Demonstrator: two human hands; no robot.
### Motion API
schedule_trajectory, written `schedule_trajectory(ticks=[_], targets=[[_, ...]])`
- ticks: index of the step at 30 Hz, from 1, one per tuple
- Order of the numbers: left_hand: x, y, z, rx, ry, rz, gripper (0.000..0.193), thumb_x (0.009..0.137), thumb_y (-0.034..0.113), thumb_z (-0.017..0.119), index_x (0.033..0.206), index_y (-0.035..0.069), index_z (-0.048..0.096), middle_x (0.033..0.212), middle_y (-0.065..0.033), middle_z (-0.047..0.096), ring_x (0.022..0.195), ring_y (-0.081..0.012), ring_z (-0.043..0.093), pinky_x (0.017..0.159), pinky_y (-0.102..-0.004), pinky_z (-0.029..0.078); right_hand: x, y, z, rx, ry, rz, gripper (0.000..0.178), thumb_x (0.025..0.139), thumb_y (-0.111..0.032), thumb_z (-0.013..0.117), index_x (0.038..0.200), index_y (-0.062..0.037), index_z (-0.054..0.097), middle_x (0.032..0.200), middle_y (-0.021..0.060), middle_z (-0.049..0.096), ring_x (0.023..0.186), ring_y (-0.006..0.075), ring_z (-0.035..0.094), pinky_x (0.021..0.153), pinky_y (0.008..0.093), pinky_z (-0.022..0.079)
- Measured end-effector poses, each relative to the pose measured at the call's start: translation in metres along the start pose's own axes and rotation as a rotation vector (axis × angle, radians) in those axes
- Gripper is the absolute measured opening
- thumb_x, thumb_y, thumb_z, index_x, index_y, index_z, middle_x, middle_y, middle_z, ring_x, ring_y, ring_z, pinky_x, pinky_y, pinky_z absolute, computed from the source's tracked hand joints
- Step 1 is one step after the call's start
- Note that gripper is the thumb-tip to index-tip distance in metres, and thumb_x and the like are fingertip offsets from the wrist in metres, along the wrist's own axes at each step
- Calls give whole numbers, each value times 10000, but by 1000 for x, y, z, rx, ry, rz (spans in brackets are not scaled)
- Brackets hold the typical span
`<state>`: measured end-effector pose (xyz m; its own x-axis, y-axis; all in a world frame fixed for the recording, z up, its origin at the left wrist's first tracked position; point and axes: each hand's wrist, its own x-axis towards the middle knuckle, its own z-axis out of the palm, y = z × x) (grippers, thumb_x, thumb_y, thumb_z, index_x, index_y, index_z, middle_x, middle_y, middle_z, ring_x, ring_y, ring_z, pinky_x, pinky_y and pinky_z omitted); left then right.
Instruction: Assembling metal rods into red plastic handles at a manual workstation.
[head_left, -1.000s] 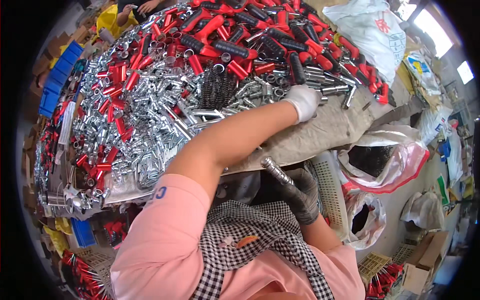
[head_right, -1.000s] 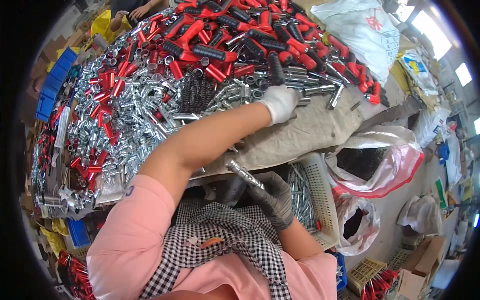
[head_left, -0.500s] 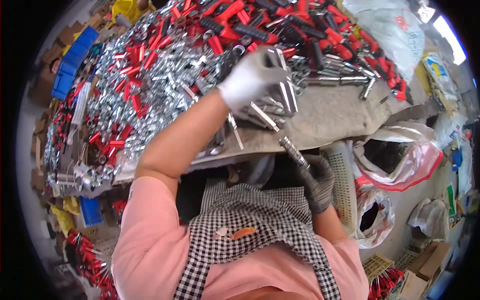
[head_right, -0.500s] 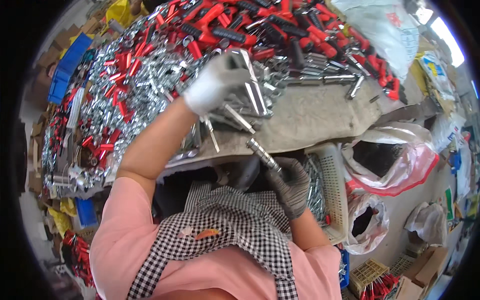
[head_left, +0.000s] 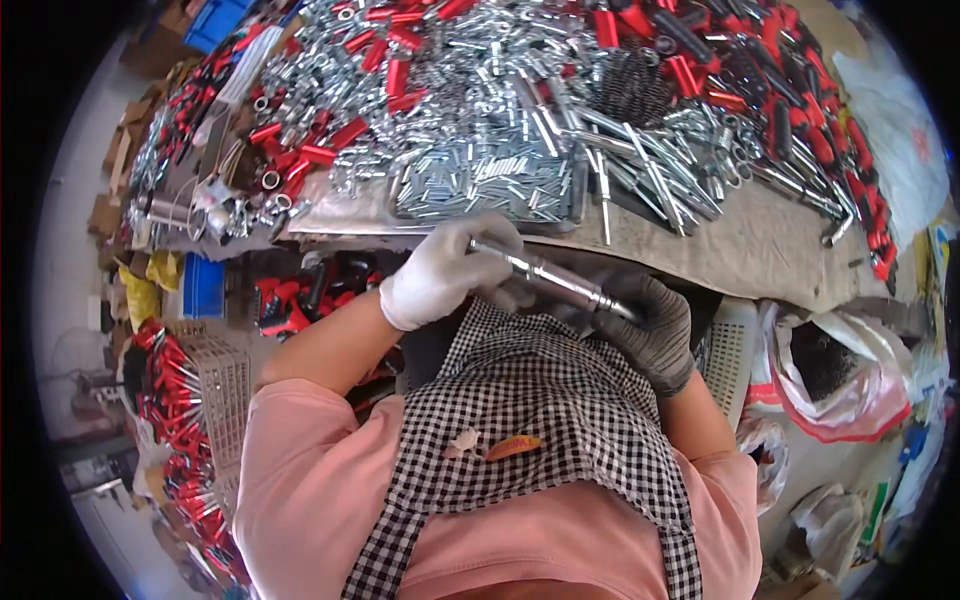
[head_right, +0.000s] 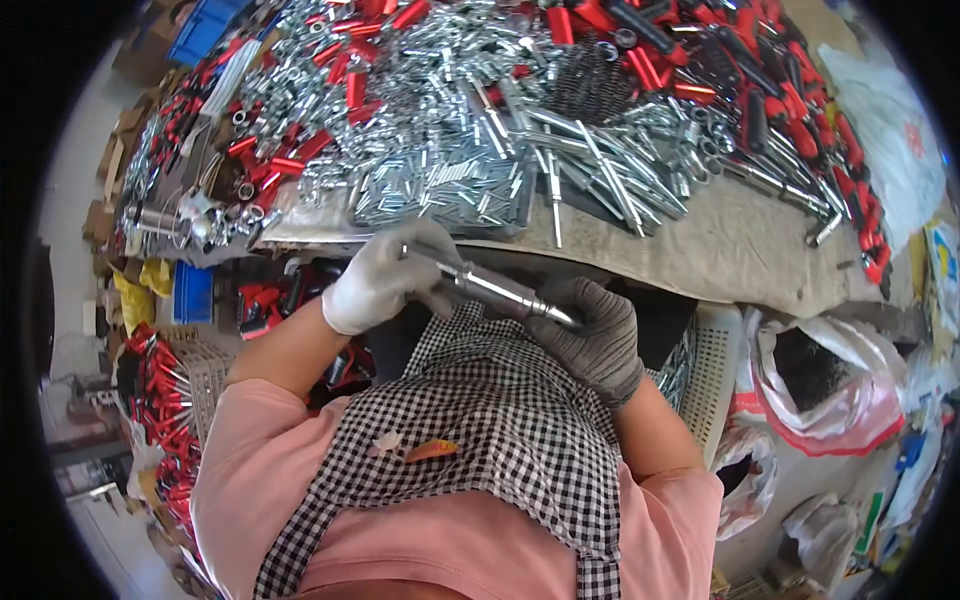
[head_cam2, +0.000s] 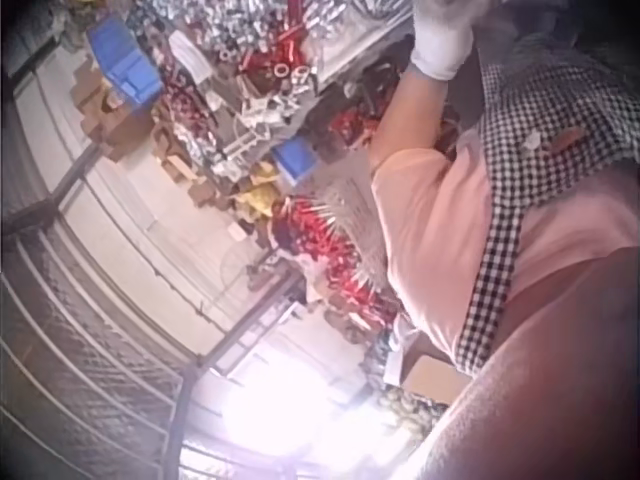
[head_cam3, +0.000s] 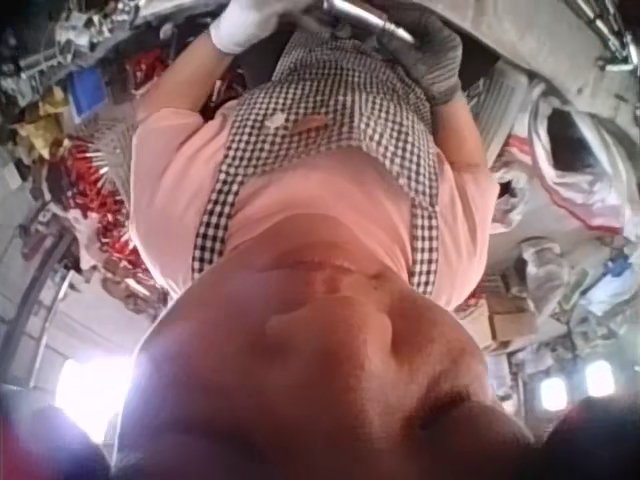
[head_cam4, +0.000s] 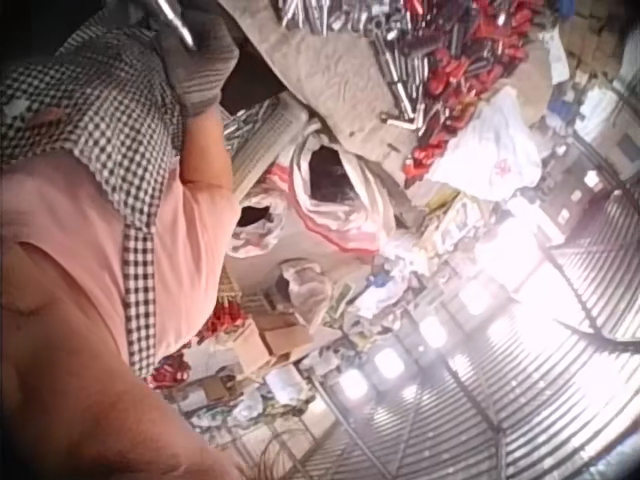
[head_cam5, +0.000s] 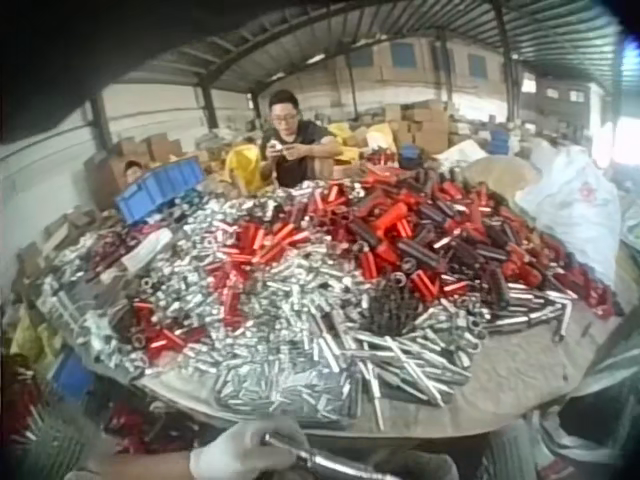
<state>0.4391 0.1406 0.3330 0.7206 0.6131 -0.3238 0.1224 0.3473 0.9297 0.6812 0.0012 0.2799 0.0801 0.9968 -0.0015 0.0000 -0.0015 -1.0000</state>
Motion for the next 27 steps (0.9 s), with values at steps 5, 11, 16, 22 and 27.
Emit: schedule_trajectory(ticks=[5,11,16,22,27], targets=[[-25,19,-5,469,-121,-31,196,821,22,579,984,-15,682,786,-73,663,631,-108,602,526,-232,465,3,10,38,-16,-98,-141,755,620,-227,925,1249,-11,569,941,93,700,848,185,698,776,309,565],[-9,-26,9,450,-6,49,177,912,106,580,837,-29,667,720,-48,613,613,-86,551,559,-268,431,25,-7,48,-327,-245,16,822,656,-224,911,1348,-25,514,1062,123,707,965,184,691,838,318,552],[39,-23,2,668,-88,258,180,906,129,576,803,-1,647,715,-75,603,626,-150,581,584,-307,465,53,-22,19,-499,-340,52,517,781,-203,821,1237,-42,638,991,95,734,939,160,701,827,305,553],[117,22,-19,1258,153,638,185,813,128,622,983,55,636,842,-145,662,779,-335,672,712,-422,543,50,-19,-7,57,-126,296,424,847,-255,758,1156,19,663,945,117,735,876,164,696,783,294,547],[142,28,-3,1486,-43,280,301,808,37,553,1107,17,572,915,-218,667,880,-428,650,766,-493,523,40,4,-21,-276,35,102,390,846,-210,750,1140,30,661,931,145,733,823,168,702,738,301,558]])
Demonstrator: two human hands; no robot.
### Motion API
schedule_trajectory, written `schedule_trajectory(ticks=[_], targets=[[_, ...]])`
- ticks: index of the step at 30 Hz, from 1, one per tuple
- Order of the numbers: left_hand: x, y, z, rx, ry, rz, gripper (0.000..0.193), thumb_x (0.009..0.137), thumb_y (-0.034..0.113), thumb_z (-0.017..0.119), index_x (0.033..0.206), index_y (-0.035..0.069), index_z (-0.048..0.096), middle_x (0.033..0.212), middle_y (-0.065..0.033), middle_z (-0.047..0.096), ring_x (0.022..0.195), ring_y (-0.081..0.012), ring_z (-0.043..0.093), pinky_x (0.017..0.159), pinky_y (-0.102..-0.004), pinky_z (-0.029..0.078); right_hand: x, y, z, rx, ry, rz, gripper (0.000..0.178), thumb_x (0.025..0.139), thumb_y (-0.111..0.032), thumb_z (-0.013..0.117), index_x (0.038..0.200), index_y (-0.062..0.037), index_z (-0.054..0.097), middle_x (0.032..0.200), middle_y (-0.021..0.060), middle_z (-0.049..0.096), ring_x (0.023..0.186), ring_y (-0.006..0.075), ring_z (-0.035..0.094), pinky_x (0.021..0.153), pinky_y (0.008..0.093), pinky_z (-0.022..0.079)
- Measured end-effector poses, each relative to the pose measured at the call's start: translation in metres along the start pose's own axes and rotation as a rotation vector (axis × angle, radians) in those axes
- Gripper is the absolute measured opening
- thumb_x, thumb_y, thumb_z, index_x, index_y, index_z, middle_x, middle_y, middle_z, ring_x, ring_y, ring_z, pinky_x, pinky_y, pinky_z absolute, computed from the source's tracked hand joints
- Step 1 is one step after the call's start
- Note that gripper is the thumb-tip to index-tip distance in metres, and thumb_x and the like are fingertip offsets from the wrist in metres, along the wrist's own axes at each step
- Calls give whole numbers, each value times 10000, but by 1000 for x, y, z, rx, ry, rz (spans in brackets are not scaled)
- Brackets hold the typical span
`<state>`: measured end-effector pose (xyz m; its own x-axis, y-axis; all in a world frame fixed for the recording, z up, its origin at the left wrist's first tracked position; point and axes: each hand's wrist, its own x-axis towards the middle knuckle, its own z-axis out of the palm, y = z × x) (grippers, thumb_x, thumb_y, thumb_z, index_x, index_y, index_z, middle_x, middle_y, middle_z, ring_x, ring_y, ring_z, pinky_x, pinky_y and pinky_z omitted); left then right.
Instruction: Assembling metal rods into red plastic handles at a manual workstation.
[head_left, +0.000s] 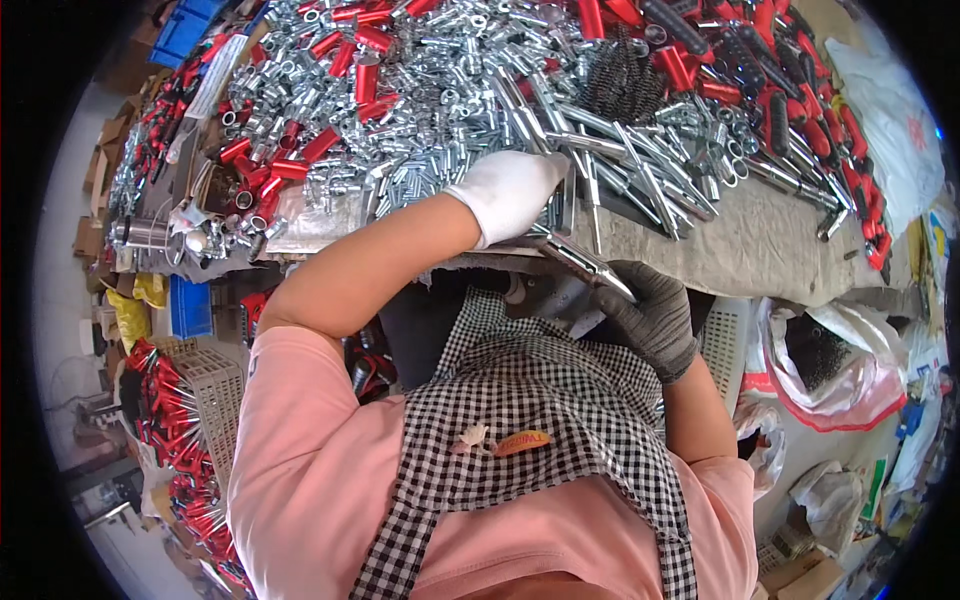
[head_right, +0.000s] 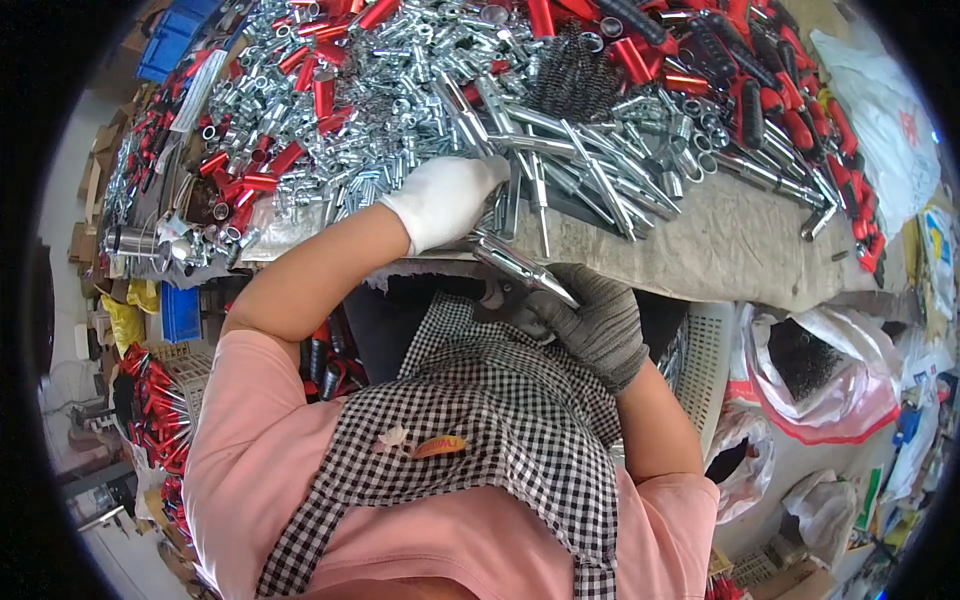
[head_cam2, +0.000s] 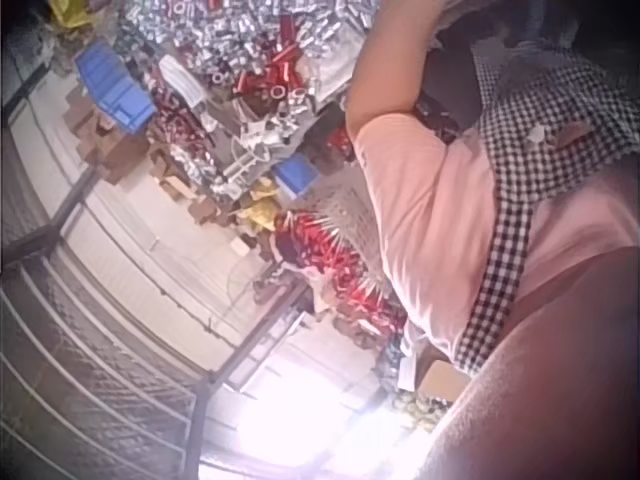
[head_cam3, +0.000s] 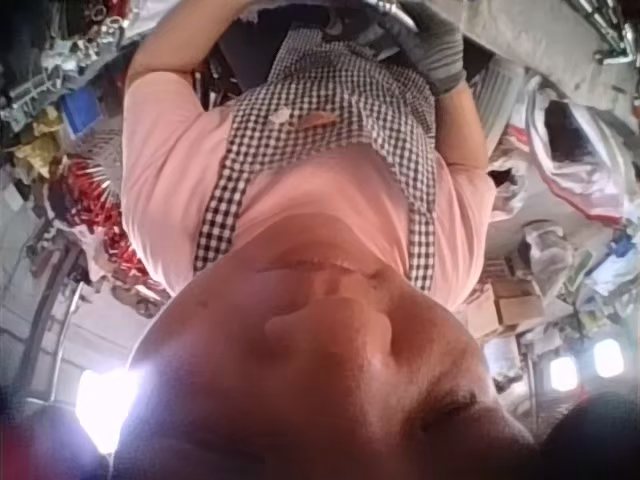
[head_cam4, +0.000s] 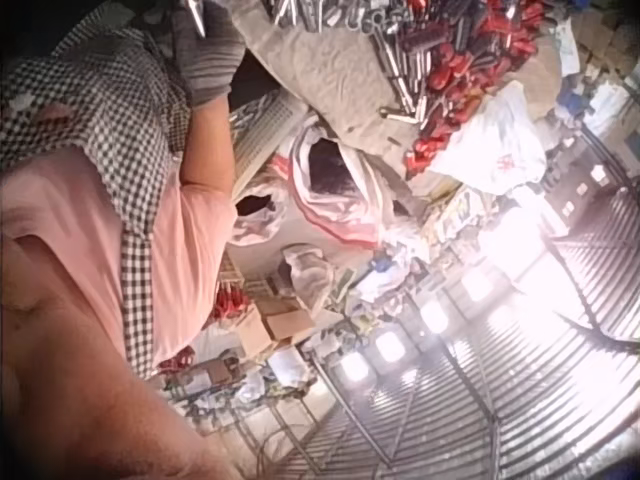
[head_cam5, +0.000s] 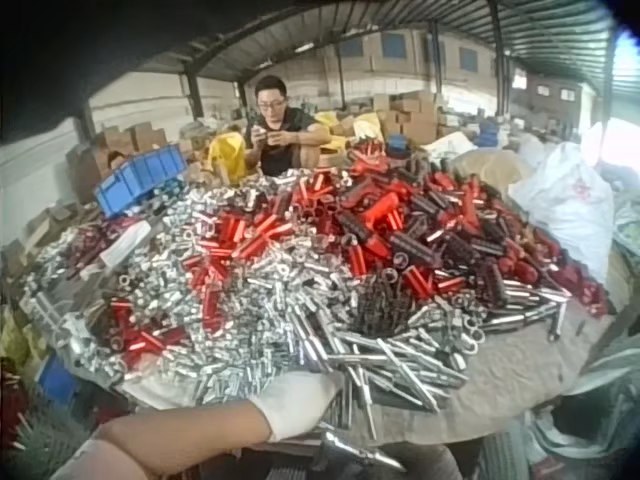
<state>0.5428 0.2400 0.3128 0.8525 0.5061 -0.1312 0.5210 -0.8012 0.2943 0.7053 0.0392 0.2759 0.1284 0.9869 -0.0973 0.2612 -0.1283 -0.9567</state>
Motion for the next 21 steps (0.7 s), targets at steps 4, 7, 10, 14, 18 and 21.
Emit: schedule_trajectory(ticks=[4,7,10,14,18,21], targets=[[3,-9,2,158,-56,30,220,778,45,571,984,6,638,898,-227,659,892,-417,655,793,-493,525,-2,-3,1,-73,0,-7,372,858,-215,749,1137,19,670,922,110,726,818,137,674,745,289,544],[5,-13,7,174,18,94,167,759,91,586,885,13,664,893,-217,660,875,-398,660,798,-478,534,-9,-1,7,-134,-13,-19,350,876,-186,738,1152,16,668,929,73,722,827,102,643,757,277,533],[3,-9,7,188,-9,65,167,747,112,587,876,44,669,862,-191,666,835,-387,663,764,-476,543,-16,-2,12,-134,42,-108,348,873,-181,741,1152,12,670,935,78,724,831,103,644,770,280,535],[-7,-22,16,62,378,116,136,784,122,591,886,53,649,808,-164,668,759,-358,671,697,-455,554,-19,-7,14,-135,25,-72,361,869,-187,743,1164,7,671,945,78,724,845,101,645,782,280,534],[-37,-22,0,-167,536,74,264,808,64,598,1058,62,683,914,-168,699,786,-330,684,725,-385,556,-20,-14,15,-89,4,-82,374,864,-192,744,1175,2,671,935,82,725,844,95,645,780,276,532],[-47,-36,5,-83,597,68,258,819,81,601,1062,55,682,935,-175,693,819,-336,679,755,-379,549,-18,-14,19,-105,18,-157,379,857,-199,750,1168,2,672,920,87,725,836,94,646,777,276,533]])
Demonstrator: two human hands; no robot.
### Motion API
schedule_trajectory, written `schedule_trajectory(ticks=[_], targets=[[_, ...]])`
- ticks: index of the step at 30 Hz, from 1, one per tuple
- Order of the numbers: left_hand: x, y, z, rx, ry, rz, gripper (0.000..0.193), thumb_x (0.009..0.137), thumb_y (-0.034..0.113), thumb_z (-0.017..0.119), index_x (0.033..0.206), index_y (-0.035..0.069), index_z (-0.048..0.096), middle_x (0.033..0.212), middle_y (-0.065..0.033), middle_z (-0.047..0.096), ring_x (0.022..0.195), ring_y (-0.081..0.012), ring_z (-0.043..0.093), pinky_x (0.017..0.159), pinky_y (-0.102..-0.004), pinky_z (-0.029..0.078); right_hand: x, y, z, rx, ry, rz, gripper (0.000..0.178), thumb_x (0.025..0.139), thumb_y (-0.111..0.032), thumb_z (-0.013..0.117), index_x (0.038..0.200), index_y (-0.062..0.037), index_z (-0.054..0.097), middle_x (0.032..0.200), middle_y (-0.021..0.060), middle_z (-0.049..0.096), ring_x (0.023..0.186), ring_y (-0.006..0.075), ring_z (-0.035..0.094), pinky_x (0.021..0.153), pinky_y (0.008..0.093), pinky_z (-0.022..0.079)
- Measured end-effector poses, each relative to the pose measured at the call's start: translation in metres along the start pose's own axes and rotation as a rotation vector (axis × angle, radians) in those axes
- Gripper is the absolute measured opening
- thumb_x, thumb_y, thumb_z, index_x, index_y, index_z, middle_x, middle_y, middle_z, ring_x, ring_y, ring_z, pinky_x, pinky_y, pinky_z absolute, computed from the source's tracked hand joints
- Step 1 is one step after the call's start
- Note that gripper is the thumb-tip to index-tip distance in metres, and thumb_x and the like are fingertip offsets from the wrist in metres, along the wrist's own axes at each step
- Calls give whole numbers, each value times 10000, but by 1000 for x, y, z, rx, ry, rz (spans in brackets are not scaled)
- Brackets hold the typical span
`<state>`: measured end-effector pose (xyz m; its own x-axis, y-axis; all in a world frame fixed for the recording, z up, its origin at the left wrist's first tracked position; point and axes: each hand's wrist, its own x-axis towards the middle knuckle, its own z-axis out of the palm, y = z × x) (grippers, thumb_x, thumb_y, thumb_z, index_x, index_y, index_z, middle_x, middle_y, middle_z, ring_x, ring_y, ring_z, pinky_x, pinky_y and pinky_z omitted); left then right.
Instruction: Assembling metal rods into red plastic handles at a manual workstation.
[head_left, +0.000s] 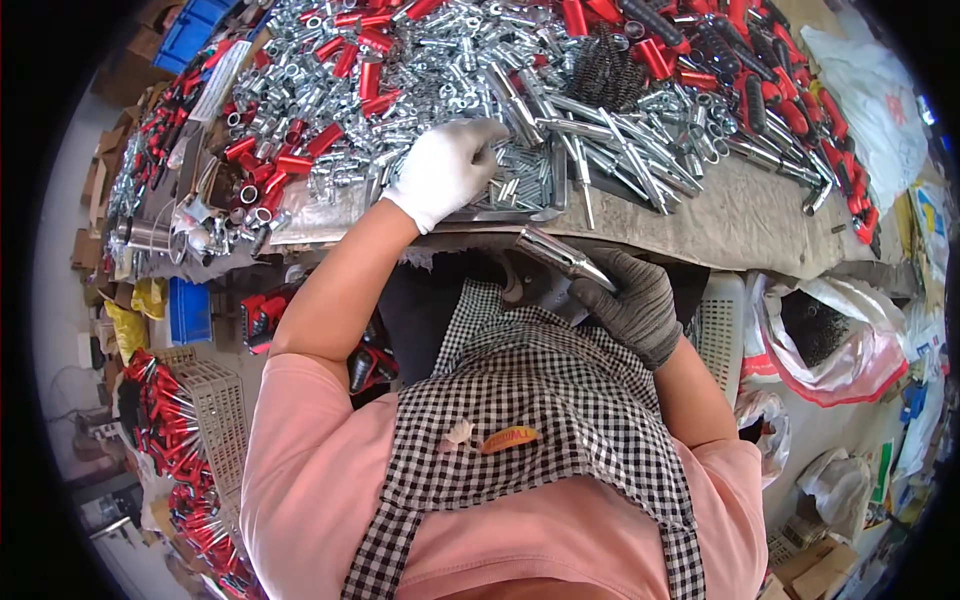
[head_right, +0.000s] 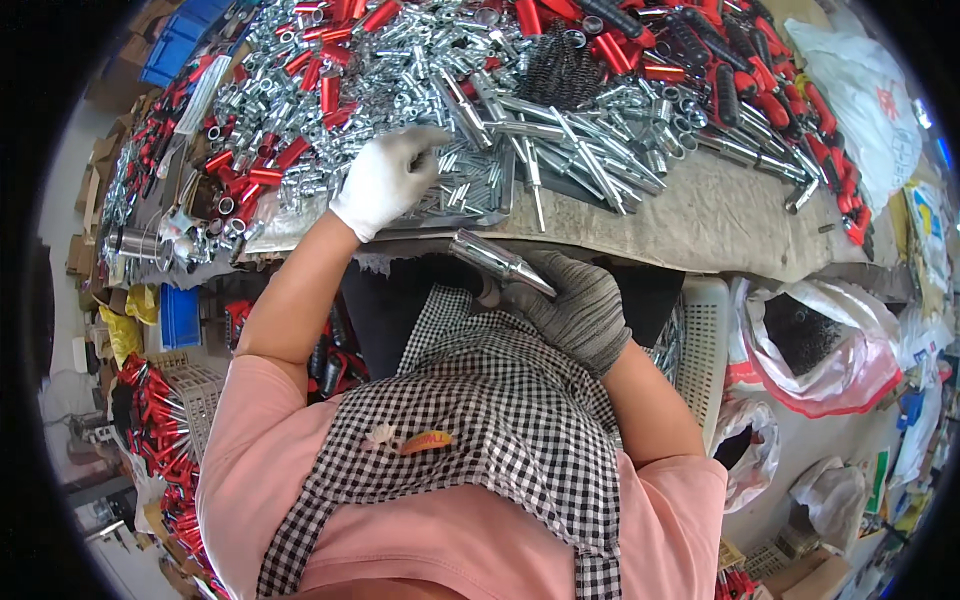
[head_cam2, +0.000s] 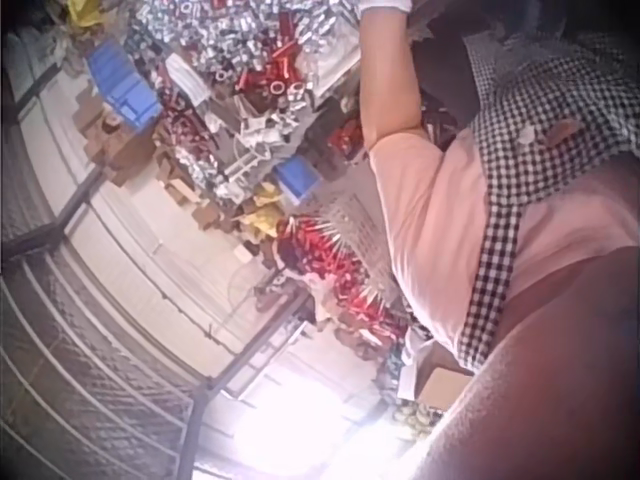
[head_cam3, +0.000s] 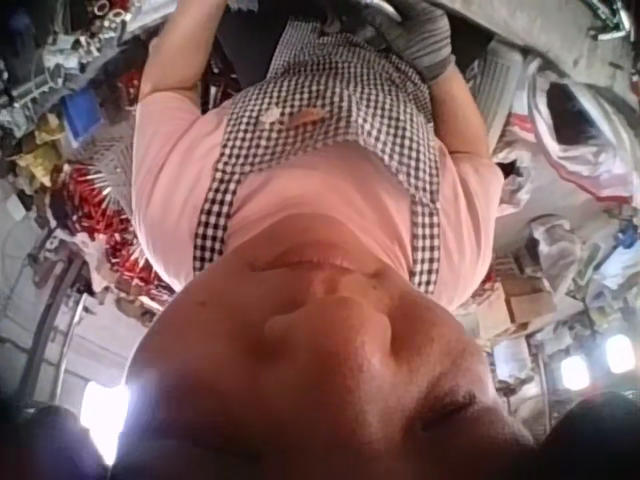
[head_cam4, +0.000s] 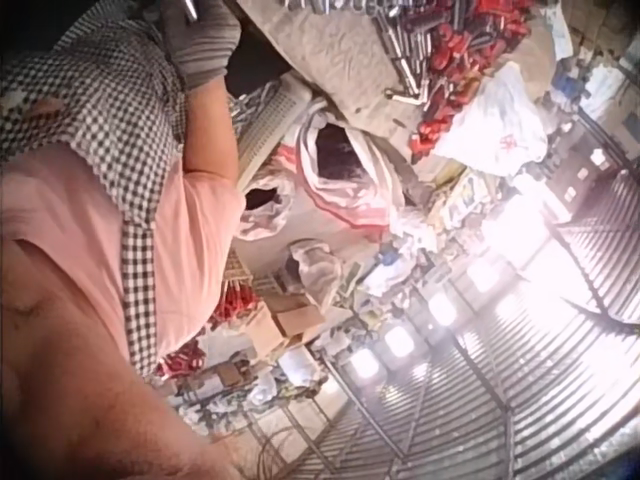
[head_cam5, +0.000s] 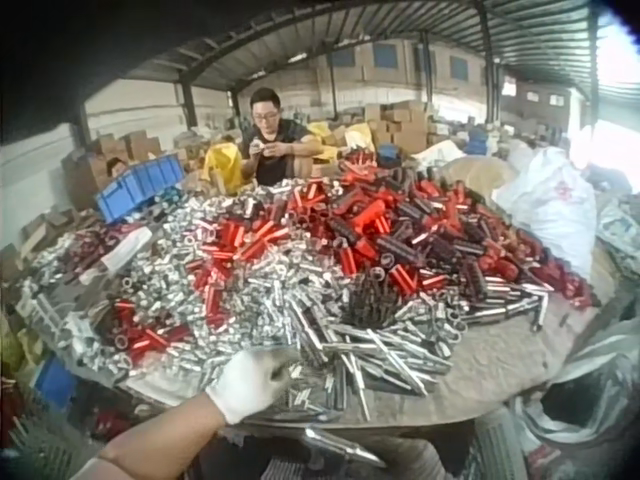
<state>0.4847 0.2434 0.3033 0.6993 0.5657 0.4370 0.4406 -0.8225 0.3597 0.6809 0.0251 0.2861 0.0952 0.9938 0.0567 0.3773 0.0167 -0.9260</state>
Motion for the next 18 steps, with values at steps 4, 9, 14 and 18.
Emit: schedule_trajectory(ticks=[4,9,14,18], targets=[[-5,9,2,49,-212,-129,318,819,266,696,1044,43,668,964,-181,686,891,-366,663,830,-434,527,-10,-8,1,13,-51,89,394,849,-202,754,1171,8,666,940,94,722,852,98,647,779,276,535],[19,28,29,103,-392,-106,315,824,151,604,1115,32,629,987,-216,681,938,-387,659,838,-464,521,-8,-5,7,62,-62,77,403,856,-199,750,1180,21,654,945,84,716,857,101,642,784,273,532],[36,36,33,189,-538,-115,287,807,46,554,1084,6,620,965,-219,680,924,-419,655,833,-480,517,-8,-2,4,161,0,89,356,849,-231,747,1132,-23,690,931,134,740,879,201,726,797,305,557],[20,19,15,-56,-103,78,229,834,92,587,1032,12,670,981,-177,672,895,-338,653,822,-409,524,-7,4,-4,105,-15,69,438,875,-269,753,1190,19,655,961,88,718,875,104,642,803,281,531]])
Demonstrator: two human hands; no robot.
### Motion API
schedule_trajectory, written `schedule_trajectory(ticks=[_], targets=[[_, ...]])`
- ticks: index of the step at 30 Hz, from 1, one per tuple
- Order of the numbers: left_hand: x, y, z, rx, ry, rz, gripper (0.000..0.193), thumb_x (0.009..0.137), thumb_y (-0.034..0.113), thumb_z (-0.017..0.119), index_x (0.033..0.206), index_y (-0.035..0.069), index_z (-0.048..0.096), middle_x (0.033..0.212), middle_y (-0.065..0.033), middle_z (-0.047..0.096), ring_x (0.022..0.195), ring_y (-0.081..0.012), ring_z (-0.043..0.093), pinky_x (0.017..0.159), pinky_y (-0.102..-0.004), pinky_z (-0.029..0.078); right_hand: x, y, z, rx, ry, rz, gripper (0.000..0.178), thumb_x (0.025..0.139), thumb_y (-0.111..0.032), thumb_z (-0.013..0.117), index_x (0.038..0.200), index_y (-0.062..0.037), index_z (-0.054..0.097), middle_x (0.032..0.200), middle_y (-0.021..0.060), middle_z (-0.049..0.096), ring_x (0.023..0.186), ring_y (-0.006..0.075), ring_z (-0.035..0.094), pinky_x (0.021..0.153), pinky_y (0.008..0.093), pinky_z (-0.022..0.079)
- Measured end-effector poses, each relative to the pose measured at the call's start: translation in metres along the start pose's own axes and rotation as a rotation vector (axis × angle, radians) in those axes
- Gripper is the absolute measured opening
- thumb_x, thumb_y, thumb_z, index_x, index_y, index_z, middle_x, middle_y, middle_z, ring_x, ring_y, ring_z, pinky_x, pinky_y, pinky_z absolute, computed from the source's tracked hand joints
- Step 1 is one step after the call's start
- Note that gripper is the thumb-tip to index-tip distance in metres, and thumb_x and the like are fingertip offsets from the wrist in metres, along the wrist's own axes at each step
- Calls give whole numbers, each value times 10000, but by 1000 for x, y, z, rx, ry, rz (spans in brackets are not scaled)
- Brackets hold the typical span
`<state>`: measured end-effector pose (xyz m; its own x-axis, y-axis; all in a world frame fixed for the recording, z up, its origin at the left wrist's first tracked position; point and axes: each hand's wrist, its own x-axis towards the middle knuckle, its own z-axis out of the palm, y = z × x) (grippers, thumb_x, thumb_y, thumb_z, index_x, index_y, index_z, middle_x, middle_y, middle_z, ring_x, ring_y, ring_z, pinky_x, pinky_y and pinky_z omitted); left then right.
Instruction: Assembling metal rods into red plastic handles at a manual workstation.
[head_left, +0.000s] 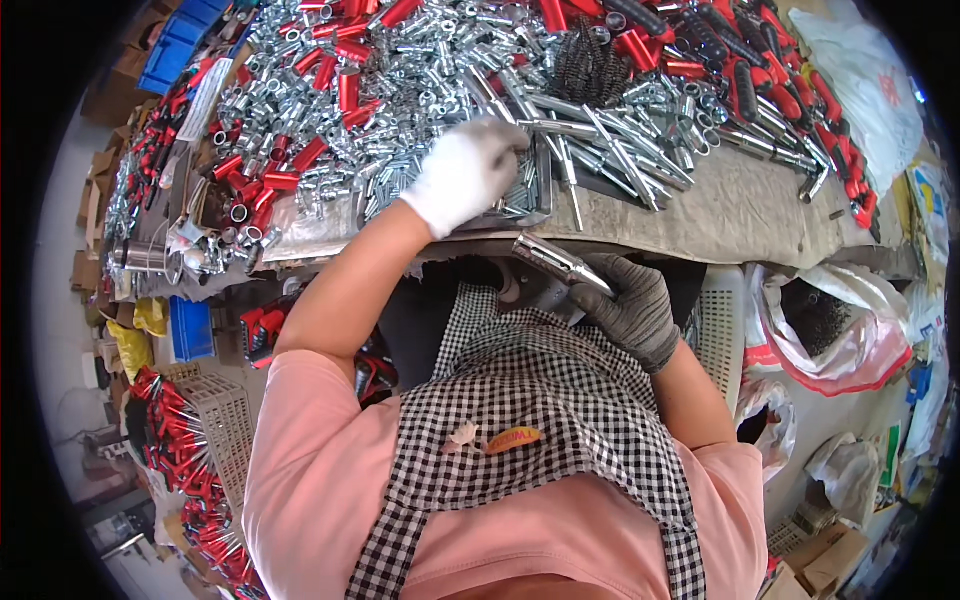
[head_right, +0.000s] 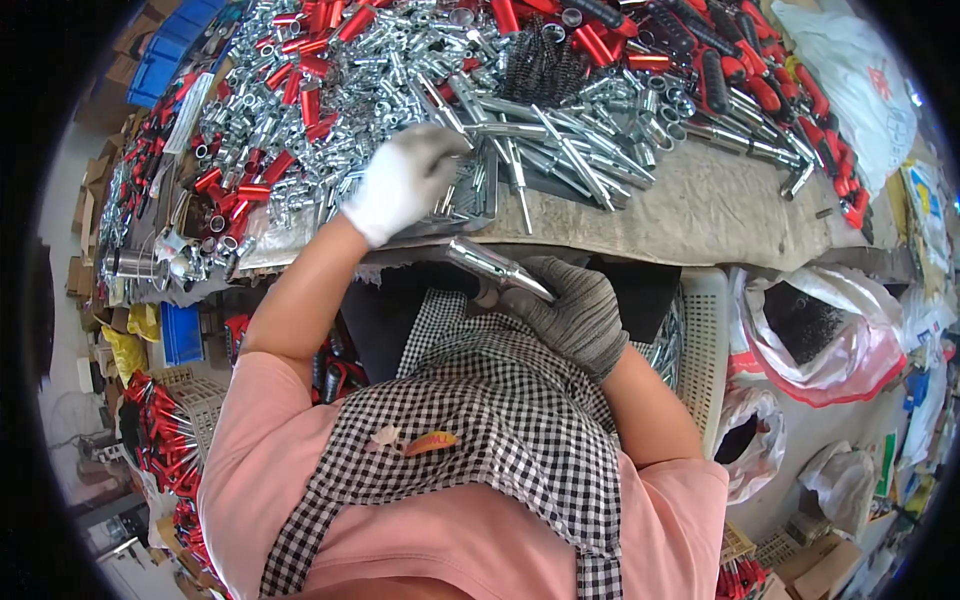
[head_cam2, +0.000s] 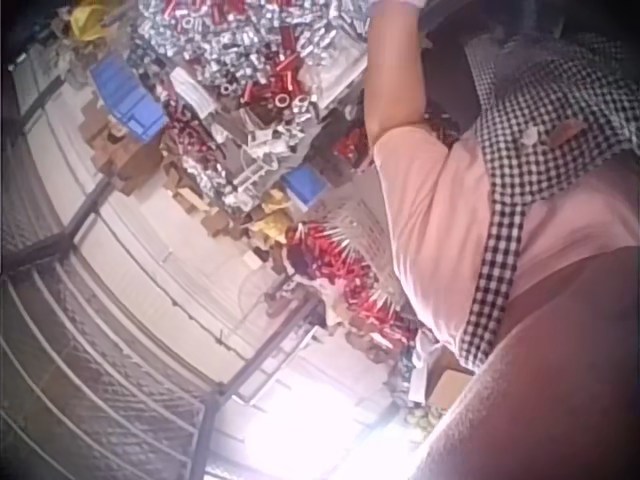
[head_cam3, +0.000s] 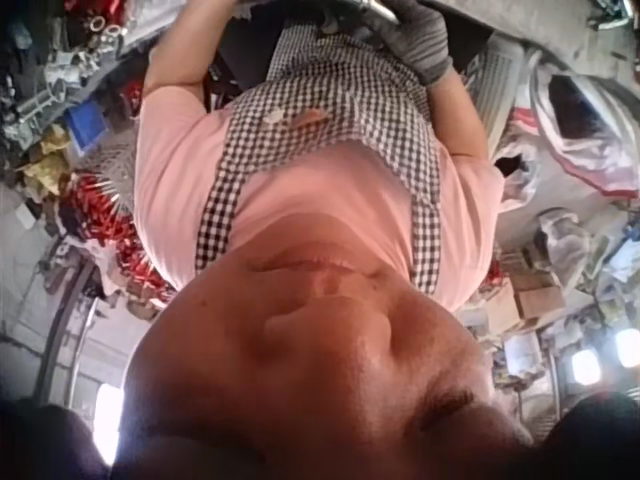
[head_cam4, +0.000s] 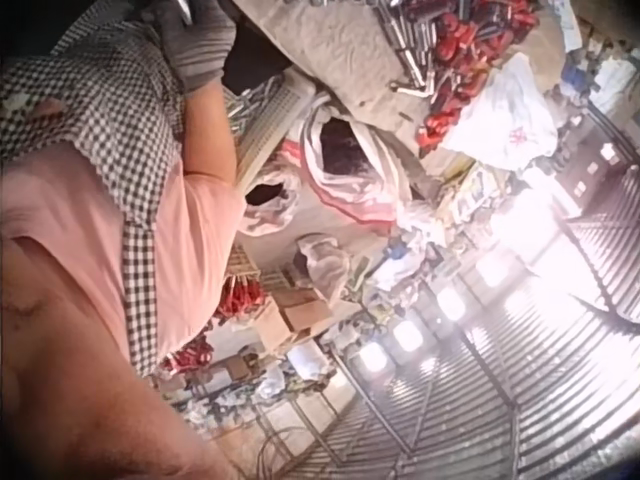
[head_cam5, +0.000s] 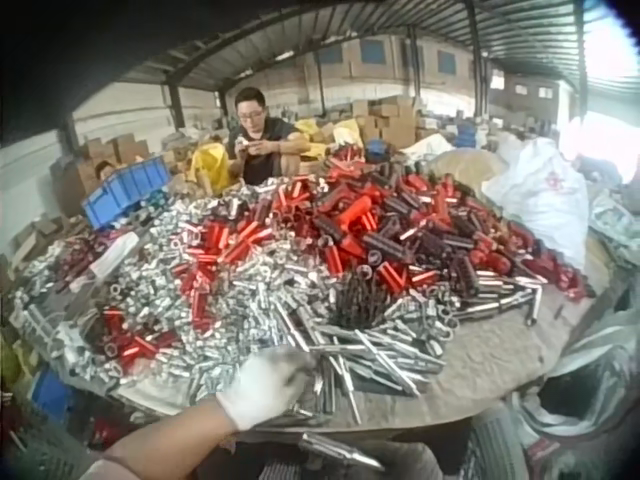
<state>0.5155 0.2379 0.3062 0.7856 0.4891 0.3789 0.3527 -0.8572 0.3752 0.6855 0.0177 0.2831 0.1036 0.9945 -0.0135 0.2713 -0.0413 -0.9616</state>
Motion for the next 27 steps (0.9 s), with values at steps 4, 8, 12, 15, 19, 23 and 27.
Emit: schedule_trajectory(ticks=[4,8,12,15,19,23,27], targets=[[-27,48,-33,-485,42,-167,54,833,7,633,880,-2,659,912,-116,664,845,-236,648,772,-351,514,4,4,0,-5,-23,26,428,880,-267,748,1183,22,655,952,83,721,849,104,649,781,270,538],[-58,58,-12,-493,125,190,199,837,199,745,841,30,640,1047,-135,682,1052,-323,648,911,-423,515,4,1,9,8,-50,-14,413,875,-239,751,1178,25,654,949,71,720,841,102,654,767,263,541],[-76,66,3,-432,94,140,130,828,124,722,866,34,636,1073,-131,677,1116,-349,619,951,-468,501,4,4,14,-126,-50,-101,420,852,-199,764,1198,9,650,962,92,728,849,120,677,766,273,547],[-85,75,8,-296,118,172,123,795,92,716,861,29,634,1076,-135,673,1123,-358,612,953,-459,503,7,-2,20,-295,11,-207,438,807,-212,796,1175,-15,665,929,129,726,804,193,706,732,294,558],[-88,81,4,-114,-125,87,290,715,137,761,942,34,614,992,-127,677,937,-331,656,818,-413,537,6,3,18,-603,66,-458,437,709,-274,856,1051,-53,696,816,145,694,682,300,687,592,349,549],[-63,77,-34,-558,-613,-307,457,676,209,809,1024,9,591,812,-138,660,724,-274,656,656,-364,515,-5,-4,21,-688,43,-611,496,705,-366,816,1110,-122,666,701,51,606,538,249,601,463,369,455],[-74,81,-36,-479,-519,-191,443,644,236,824,957,-2,619,809,-137,657,730,-278,657,647,-354,514,-3,5,23,-615,134,-747,527,670,-323,825,1126,-116,661,709,45,602,509,247,571,451,371,439]])
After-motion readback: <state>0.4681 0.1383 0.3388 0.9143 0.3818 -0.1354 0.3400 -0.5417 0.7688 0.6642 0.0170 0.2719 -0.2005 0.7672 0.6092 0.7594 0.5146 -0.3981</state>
